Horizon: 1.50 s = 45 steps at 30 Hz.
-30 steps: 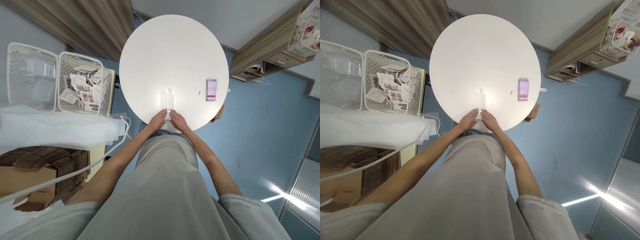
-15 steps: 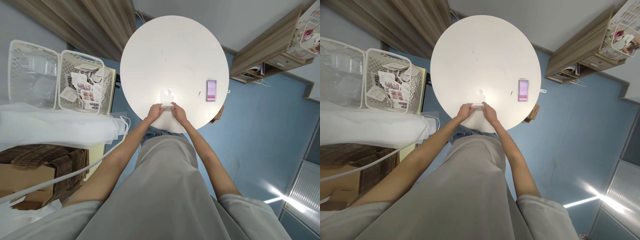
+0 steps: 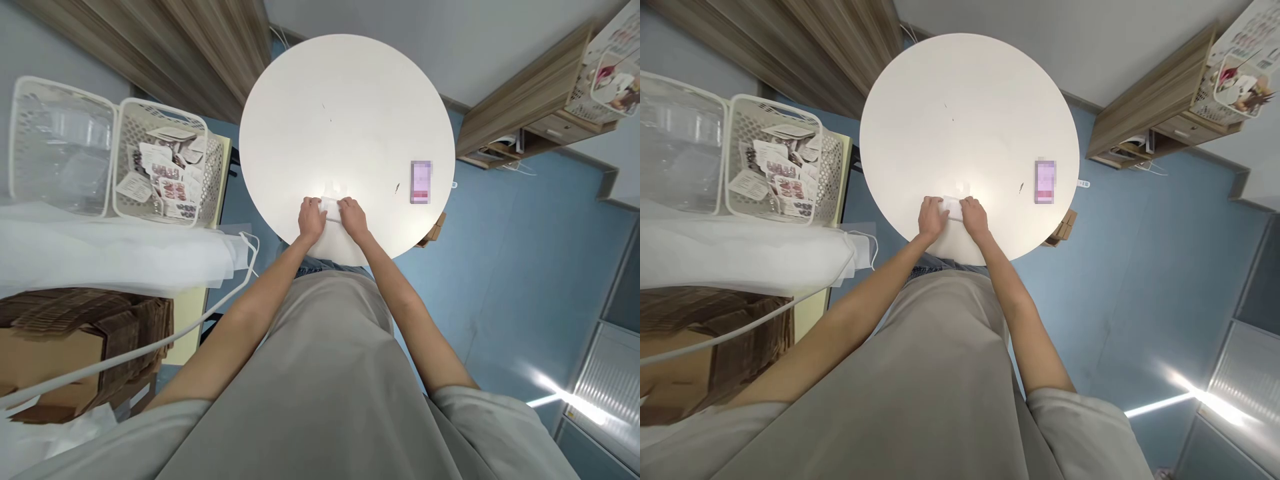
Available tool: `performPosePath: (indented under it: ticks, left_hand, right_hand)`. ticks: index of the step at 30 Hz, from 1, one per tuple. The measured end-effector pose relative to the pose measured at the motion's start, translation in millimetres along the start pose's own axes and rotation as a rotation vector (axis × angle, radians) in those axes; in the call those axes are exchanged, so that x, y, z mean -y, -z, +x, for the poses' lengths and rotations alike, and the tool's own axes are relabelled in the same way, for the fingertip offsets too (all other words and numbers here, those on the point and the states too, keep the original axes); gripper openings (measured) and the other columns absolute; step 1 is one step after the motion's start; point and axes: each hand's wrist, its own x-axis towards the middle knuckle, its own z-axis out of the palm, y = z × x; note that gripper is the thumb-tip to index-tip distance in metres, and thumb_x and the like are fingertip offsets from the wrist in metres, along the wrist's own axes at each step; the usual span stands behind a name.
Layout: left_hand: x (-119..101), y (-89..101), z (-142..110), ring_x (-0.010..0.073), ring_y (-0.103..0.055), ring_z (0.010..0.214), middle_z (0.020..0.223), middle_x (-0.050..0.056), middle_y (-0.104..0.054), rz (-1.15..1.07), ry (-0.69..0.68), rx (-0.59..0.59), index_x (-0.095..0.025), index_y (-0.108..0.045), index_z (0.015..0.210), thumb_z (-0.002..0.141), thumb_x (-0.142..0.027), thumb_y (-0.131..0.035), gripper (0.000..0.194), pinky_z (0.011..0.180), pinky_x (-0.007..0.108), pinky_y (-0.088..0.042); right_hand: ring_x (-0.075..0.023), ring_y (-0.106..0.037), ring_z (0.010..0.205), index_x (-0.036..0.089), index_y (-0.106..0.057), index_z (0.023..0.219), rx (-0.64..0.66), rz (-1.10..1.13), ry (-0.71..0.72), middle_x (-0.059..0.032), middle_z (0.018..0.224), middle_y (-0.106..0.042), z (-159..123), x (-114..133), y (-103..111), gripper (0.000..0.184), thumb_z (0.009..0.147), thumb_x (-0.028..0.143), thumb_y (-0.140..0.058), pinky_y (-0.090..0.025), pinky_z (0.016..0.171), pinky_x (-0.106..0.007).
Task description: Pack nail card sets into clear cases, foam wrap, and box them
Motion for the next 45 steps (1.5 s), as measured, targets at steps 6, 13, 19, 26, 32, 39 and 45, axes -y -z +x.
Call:
performPosePath:
  ticks: [6, 13, 19, 26, 32, 39, 45]
  left_hand:
    - [30.6, 12.0, -32.2, 0.0236, -0.073, 0.105, 0.141, 0.013, -0.062, -0.167, 0.129, -0.121, -0.020, -0.066, 0.132, 0.091, 0.003, -0.048, 0.050, 0.108, 0.041, -0.055]
    - [32.0, 10.9, -29.2, 0.0208, -0.074, 0.095, 0.133, 0.012, -0.069, -0.201, 0.152, -0.039, -0.020, -0.070, 0.129, 0.090, -0.006, -0.058, 0.044, 0.103, 0.038, -0.059]
    - [9.7, 2.8, -19.5, 0.0250, -0.076, 0.108, 0.133, 0.013, -0.076, -0.245, 0.138, 0.225, -0.017, -0.068, 0.140, 0.095, -0.012, -0.061, 0.045, 0.106, 0.040, -0.059]
    - [35.8, 30.0, -6.6, 0.0249, -0.076, 0.107, 0.137, 0.015, -0.071, -0.200, 0.166, 0.174, -0.020, -0.071, 0.134, 0.093, -0.017, -0.069, 0.041, 0.104, 0.040, -0.061]
    - [103.3, 89.8, 17.7, 0.0250, -0.075, 0.109, 0.136, 0.015, -0.069, -0.138, 0.240, 0.068, -0.020, -0.070, 0.136, 0.094, -0.017, -0.067, 0.043, 0.105, 0.039, -0.059]
    - [105.3, 104.7, 24.0, 0.0306, -0.069, 0.118, 0.132, 0.015, -0.068, -0.079, 0.302, 0.021, -0.021, -0.070, 0.130, 0.090, -0.011, -0.061, 0.042, 0.108, 0.045, -0.055]
    - [85.7, 106.4, 3.4, 0.0318, -0.067, 0.125, 0.143, 0.018, -0.064, -0.129, 0.301, -0.059, -0.018, -0.067, 0.140, 0.091, -0.007, -0.054, 0.052, 0.115, 0.047, -0.053]
  right_hand:
    - [-0.0294, -0.064, 0.101, 0.017, -0.062, 0.122, -0.002, 0.099, -0.189, -0.0154, 0.120, -0.067, -26.2, -1.6, -10.9, 0.017, 0.108, 0.027, -0.059, -0.055, 0.090, -0.040]
    - [-0.0277, -0.068, 0.101, 0.020, -0.059, 0.119, -0.018, 0.222, -0.327, -0.0114, 0.111, -0.073, -35.9, 3.4, -17.7, 0.017, 0.105, 0.028, -0.063, -0.053, 0.089, -0.037]
    - [-0.0285, -0.071, 0.107, 0.018, -0.060, 0.132, -0.066, 0.228, -0.375, -0.0131, 0.116, -0.076, -40.9, 10.1, -14.7, 0.031, 0.103, 0.028, -0.062, -0.054, 0.097, -0.040]
    - [-0.0267, -0.074, 0.102, 0.019, -0.061, 0.122, -0.039, 0.286, -0.429, -0.0094, 0.105, -0.079, -23.8, 61.2, -34.8, 0.023, 0.103, 0.032, -0.066, -0.055, 0.093, -0.037]
    - [-0.0284, -0.073, 0.102, 0.021, -0.058, 0.119, 0.028, 0.290, -0.336, -0.0104, 0.106, -0.078, 27.7, 143.7, -72.1, 0.020, 0.103, 0.032, -0.065, -0.056, 0.095, -0.040]
    - [-0.0307, -0.072, 0.103, 0.022, -0.055, 0.118, 0.107, 0.228, -0.276, -0.0149, 0.118, -0.075, 40.5, 168.4, -70.4, 0.015, 0.107, 0.032, -0.058, -0.058, 0.093, -0.043]
    - [-0.0358, -0.073, 0.110, 0.021, -0.056, 0.124, 0.113, 0.184, -0.243, -0.0201, 0.121, -0.075, 30.8, 161.7, -60.1, 0.022, 0.109, 0.037, -0.055, -0.059, 0.096, -0.049]
